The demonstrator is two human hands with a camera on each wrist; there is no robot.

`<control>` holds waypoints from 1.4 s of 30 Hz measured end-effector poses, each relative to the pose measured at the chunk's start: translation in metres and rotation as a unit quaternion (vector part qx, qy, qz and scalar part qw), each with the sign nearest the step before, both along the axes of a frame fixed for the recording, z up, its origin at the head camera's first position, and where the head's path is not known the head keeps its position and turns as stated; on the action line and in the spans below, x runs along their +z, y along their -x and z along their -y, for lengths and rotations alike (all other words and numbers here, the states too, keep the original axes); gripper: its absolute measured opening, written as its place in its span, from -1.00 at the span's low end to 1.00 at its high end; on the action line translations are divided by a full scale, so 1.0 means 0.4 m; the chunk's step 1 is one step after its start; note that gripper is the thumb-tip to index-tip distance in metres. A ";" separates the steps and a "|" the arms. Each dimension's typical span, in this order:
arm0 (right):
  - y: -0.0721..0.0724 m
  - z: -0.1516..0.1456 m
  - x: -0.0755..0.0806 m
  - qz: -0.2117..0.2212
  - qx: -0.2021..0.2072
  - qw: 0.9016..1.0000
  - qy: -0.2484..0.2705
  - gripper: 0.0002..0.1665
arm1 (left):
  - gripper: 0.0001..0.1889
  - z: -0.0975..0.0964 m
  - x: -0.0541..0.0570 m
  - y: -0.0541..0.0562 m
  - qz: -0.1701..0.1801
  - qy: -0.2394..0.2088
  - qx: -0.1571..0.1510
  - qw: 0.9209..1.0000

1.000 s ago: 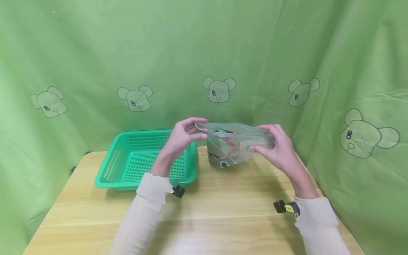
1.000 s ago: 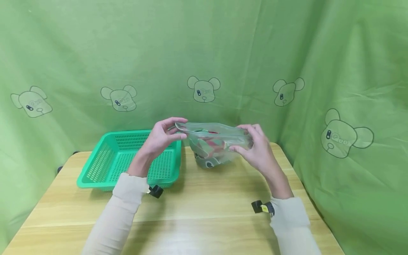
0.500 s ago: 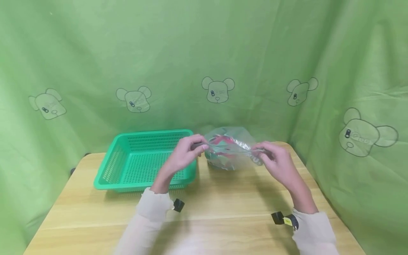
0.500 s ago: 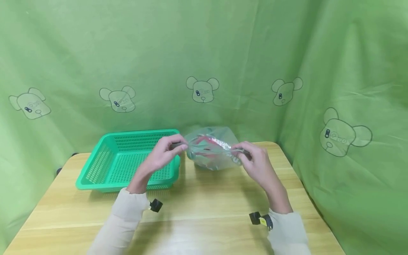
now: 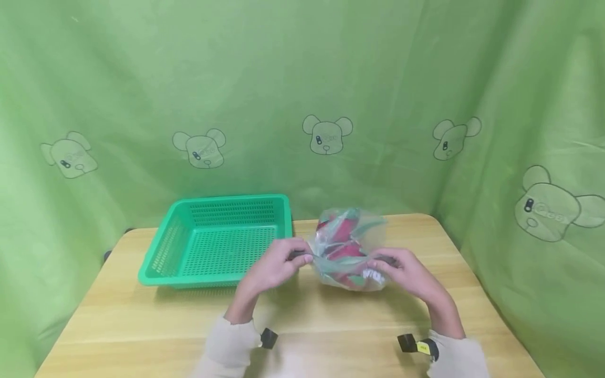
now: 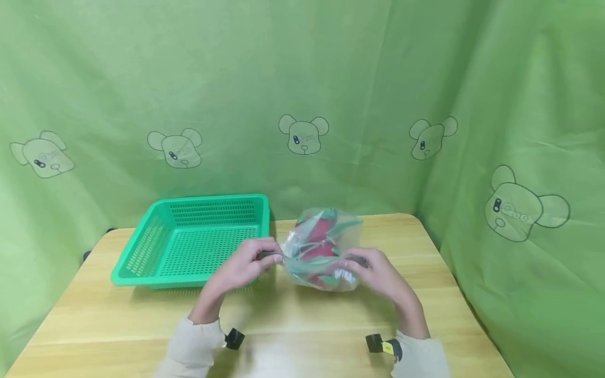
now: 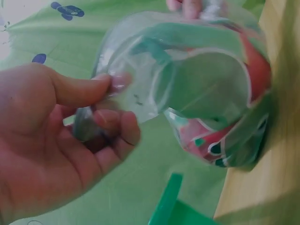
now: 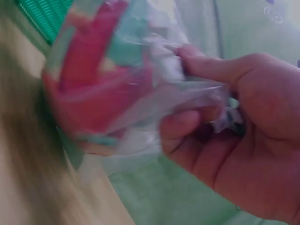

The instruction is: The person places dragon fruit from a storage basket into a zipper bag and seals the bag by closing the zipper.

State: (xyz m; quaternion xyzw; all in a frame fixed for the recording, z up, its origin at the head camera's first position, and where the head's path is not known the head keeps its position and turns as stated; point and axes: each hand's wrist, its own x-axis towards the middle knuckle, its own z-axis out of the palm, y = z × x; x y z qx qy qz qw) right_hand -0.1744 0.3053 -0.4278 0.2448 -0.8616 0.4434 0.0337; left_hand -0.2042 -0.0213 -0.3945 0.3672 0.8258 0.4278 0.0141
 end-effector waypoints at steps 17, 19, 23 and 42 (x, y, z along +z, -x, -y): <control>0.004 -0.013 -0.053 0.114 0.083 0.990 0.003 -0.84 | -0.83 -0.065 -0.106 -0.066 0.117 0.106 -0.006 0.987; 0.007 -0.005 -0.059 0.128 0.078 0.989 0.004 -0.83 | -0.82 -0.074 -0.131 -0.067 0.128 0.116 -0.005 0.985; 0.014 0.018 -0.075 0.104 0.042 0.994 -0.013 -0.84 | -0.85 -0.089 -0.174 -0.064 0.150 0.114 0.028 0.982; 0.089 0.049 -0.134 -0.025 -0.169 0.984 -0.052 -0.82 | -0.91 -0.119 -0.265 0.004 0.132 -0.018 0.216 0.967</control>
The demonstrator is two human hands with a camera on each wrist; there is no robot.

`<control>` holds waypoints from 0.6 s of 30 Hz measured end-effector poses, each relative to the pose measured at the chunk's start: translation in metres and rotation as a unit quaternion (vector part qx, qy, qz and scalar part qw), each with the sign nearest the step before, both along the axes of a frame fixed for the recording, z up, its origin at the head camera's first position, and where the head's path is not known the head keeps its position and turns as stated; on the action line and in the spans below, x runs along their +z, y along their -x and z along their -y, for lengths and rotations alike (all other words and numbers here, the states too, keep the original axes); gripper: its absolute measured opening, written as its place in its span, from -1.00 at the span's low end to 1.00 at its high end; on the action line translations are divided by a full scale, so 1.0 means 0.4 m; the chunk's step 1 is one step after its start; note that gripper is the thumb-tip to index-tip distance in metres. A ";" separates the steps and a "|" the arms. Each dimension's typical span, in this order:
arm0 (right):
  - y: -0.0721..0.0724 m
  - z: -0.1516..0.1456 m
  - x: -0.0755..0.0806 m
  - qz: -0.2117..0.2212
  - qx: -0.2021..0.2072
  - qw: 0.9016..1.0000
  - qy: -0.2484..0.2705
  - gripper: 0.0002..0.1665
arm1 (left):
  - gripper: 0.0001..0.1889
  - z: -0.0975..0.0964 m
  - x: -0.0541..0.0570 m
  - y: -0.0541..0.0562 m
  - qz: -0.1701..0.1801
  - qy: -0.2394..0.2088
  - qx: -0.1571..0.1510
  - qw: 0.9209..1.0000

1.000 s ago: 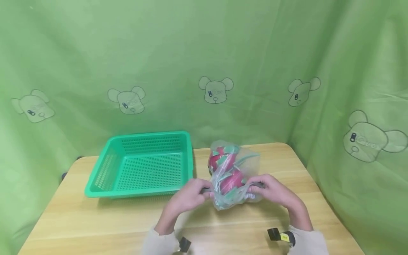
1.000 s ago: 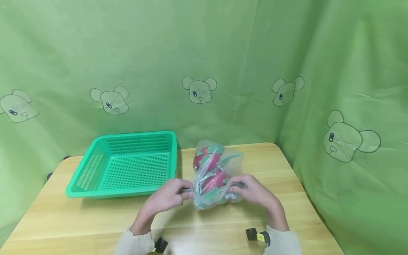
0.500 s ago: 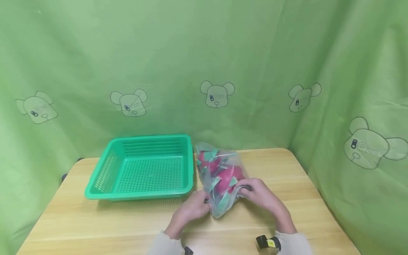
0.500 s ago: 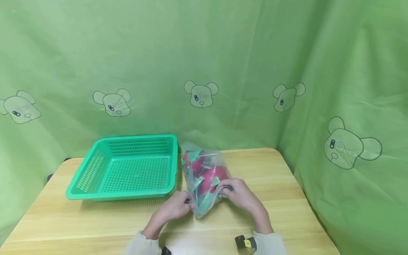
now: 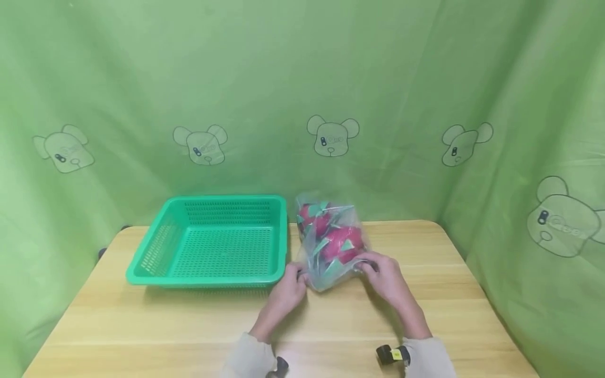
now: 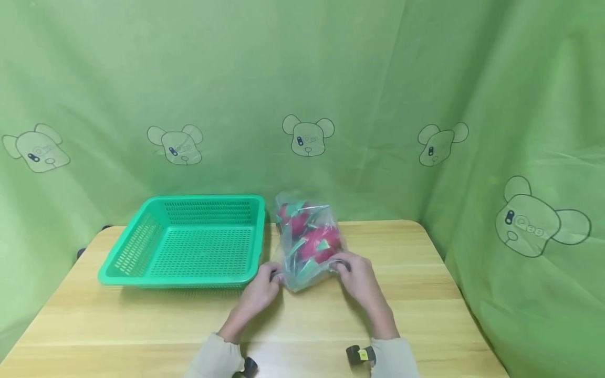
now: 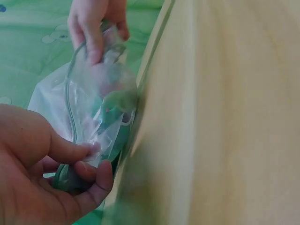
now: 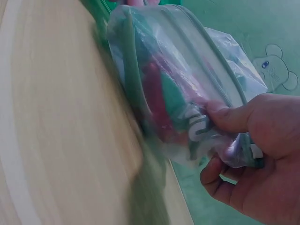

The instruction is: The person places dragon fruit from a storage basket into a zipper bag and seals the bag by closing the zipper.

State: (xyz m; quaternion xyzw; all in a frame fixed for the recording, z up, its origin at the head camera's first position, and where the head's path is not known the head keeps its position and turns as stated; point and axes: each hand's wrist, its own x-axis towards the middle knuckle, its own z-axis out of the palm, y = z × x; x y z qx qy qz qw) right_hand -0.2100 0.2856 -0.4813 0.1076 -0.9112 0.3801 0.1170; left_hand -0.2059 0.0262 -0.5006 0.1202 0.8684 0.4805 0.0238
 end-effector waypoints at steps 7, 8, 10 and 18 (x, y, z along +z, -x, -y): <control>-0.028 -0.069 0.024 0.019 0.005 1.000 -0.024 -0.76 | -0.88 -0.011 -0.002 0.003 -0.084 -0.013 -0.010 0.996; -0.033 -0.081 0.030 0.017 0.005 0.999 -0.026 -0.75 | -0.89 -0.018 -0.003 0.002 -0.102 -0.006 -0.013 0.995; -0.043 -0.106 0.038 0.014 0.008 0.999 -0.032 -0.72 | -0.91 -0.032 -0.004 -0.004 -0.136 0.007 -0.012 0.991; -0.075 -0.162 0.050 0.066 0.073 0.995 -0.009 -0.69 | -0.85 -0.038 0.027 -0.053 -0.164 0.060 0.006 0.985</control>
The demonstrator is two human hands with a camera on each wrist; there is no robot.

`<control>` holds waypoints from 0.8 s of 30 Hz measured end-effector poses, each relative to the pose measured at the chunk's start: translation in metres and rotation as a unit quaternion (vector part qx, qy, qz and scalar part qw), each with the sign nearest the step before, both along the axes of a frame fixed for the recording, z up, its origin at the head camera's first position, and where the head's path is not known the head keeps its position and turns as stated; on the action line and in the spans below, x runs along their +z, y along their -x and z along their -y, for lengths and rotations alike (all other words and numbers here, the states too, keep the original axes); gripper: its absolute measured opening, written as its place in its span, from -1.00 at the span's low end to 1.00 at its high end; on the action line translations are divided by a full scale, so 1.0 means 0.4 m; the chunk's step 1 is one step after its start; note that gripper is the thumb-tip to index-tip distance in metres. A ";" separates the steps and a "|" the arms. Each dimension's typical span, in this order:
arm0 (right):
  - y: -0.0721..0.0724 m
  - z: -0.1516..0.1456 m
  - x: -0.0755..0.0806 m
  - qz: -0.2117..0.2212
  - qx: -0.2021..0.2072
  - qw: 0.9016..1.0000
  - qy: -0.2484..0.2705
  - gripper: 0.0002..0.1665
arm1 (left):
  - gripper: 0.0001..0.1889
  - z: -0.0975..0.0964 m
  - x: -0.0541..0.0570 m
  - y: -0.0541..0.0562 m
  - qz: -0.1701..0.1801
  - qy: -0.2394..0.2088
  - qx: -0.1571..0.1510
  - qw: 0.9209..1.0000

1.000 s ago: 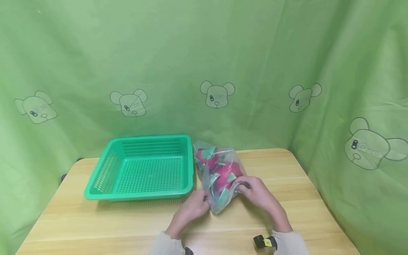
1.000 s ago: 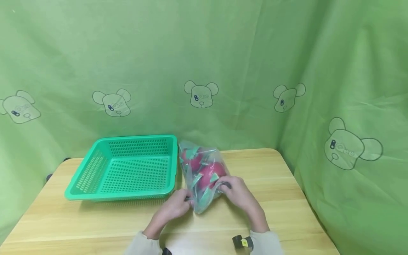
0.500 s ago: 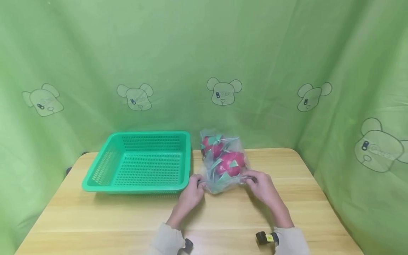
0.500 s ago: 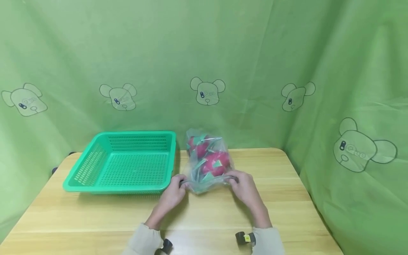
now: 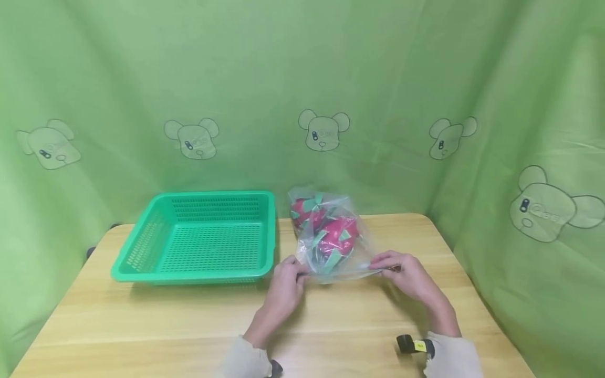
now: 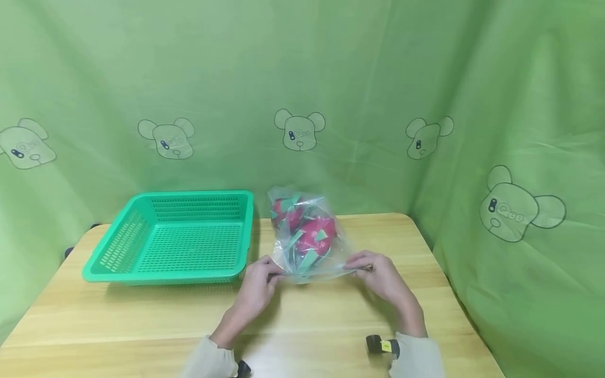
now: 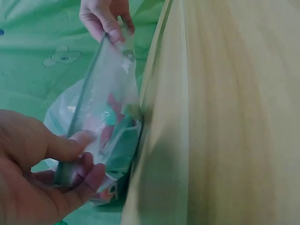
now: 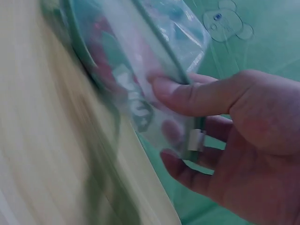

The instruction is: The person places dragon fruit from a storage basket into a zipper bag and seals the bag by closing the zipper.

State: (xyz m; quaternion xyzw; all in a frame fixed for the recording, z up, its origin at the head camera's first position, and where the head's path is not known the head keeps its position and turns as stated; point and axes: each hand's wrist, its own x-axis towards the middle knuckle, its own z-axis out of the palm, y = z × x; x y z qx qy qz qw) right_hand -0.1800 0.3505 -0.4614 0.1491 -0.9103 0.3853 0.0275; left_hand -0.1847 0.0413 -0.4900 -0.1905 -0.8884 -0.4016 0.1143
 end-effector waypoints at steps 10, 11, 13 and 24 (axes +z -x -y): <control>-0.012 -0.053 0.009 0.068 0.026 0.997 0.002 -0.76 | -0.95 0.043 0.027 -0.057 0.079 -0.052 -0.032 0.995; -0.014 -0.057 0.010 0.078 0.024 0.997 0.004 -0.75 | -0.95 0.044 0.026 -0.060 0.086 -0.073 -0.027 0.993; -0.016 -0.062 0.009 0.096 0.015 0.995 0.007 -0.74 | -0.88 0.043 0.019 -0.064 0.097 -0.115 -0.018 0.988; -0.023 -0.073 -0.003 0.122 -0.062 0.989 0.060 -0.69 | -0.37 0.042 -0.010 -0.075 0.250 -0.245 -0.015 0.936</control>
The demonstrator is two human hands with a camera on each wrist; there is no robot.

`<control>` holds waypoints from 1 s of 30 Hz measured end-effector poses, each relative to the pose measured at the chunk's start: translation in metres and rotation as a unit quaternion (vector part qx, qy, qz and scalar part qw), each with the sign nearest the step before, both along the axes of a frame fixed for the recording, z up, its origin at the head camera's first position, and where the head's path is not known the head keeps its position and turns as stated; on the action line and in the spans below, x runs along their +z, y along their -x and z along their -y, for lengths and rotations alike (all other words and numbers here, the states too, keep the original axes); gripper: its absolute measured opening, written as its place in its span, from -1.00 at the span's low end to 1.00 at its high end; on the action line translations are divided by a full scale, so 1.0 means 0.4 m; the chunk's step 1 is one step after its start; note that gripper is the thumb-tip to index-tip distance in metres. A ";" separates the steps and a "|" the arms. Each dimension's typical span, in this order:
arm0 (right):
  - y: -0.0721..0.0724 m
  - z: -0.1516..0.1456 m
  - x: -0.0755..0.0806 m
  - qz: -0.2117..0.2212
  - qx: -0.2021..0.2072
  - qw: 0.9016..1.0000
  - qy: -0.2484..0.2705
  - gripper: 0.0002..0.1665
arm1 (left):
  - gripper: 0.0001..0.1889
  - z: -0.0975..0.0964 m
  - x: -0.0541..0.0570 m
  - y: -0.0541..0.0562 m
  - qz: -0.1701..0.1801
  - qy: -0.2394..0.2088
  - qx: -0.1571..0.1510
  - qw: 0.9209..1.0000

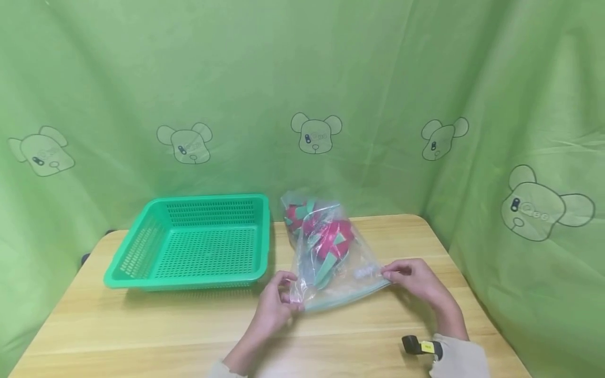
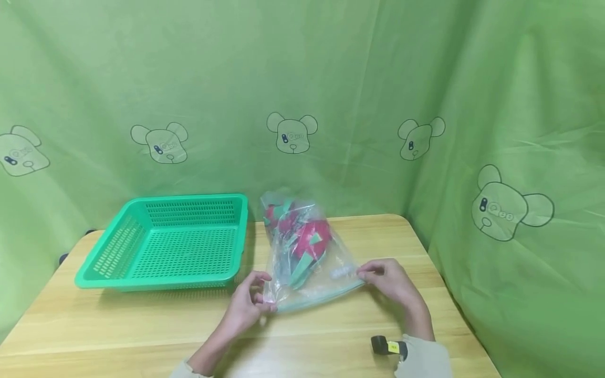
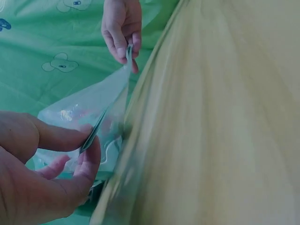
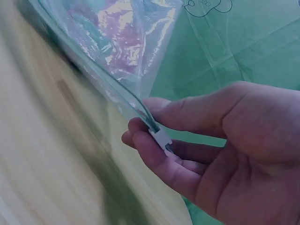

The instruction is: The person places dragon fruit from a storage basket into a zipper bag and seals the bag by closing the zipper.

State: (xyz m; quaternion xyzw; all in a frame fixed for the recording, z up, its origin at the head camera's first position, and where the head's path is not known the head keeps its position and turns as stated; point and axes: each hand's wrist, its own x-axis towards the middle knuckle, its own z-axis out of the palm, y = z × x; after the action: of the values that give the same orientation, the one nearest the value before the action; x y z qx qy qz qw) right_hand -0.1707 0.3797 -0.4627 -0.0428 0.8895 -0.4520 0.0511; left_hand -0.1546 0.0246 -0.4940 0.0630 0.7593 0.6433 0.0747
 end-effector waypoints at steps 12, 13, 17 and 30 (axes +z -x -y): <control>0.010 -0.014 -0.038 0.103 0.026 0.986 0.127 -0.43 | -0.34 0.048 -0.038 0.023 0.039 -0.046 -0.021 0.998; 0.011 -0.012 -0.042 0.109 0.039 0.985 0.132 -0.41 | -0.35 0.051 -0.039 0.024 0.039 -0.047 -0.017 0.998; 0.018 0.010 -0.052 0.127 0.077 0.977 0.151 -0.40 | -0.40 0.059 -0.041 0.029 0.038 -0.046 -0.002 0.998; 0.054 0.158 -0.101 0.154 0.083 0.948 0.266 -0.43 | -0.42 0.056 -0.062 0.045 0.024 -0.028 0.002 0.999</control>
State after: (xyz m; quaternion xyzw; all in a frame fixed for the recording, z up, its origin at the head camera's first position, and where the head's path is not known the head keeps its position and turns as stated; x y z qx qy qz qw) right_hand -0.1925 0.3164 -0.5030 -0.0586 0.7112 -0.6678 0.2117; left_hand -0.1725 0.0023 -0.5187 0.0481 0.7393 0.6655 0.0901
